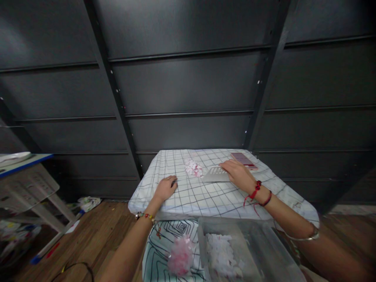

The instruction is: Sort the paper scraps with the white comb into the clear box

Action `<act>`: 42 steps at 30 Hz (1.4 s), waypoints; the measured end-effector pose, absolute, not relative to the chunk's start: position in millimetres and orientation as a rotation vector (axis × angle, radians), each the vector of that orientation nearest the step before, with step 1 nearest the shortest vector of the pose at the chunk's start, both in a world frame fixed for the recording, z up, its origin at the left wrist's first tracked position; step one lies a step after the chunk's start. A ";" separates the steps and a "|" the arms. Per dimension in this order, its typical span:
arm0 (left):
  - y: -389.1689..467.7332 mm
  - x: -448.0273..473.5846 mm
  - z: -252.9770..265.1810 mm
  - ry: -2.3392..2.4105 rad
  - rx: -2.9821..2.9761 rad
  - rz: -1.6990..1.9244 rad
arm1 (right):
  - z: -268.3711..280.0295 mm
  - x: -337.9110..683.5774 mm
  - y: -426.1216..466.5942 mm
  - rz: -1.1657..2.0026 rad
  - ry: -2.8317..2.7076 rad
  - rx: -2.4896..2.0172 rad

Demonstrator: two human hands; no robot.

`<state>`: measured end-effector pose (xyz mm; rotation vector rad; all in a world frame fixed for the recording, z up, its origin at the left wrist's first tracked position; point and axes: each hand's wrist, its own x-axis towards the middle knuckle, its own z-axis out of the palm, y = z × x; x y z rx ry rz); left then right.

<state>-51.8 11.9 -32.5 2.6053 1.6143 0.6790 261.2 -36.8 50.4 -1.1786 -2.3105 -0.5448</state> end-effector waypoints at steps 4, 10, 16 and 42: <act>12.4 -52.5 -33.7 1.606 2.615 0.688 | 42.5 249.5 -17.0 -0.652 -2.295 -1.307; 13.2 -52.8 -34.6 1.621 2.604 0.682 | 35.8 243.7 -10.7 -0.708 -2.308 -1.336; 13.8 -52.8 -35.7 1.601 2.627 0.705 | 36.0 242.0 -14.1 -0.747 -2.325 -1.308; 12.0 -51.9 -33.3 1.611 2.628 0.698 | 33.5 217.5 -23.4 -0.638 -2.306 -1.238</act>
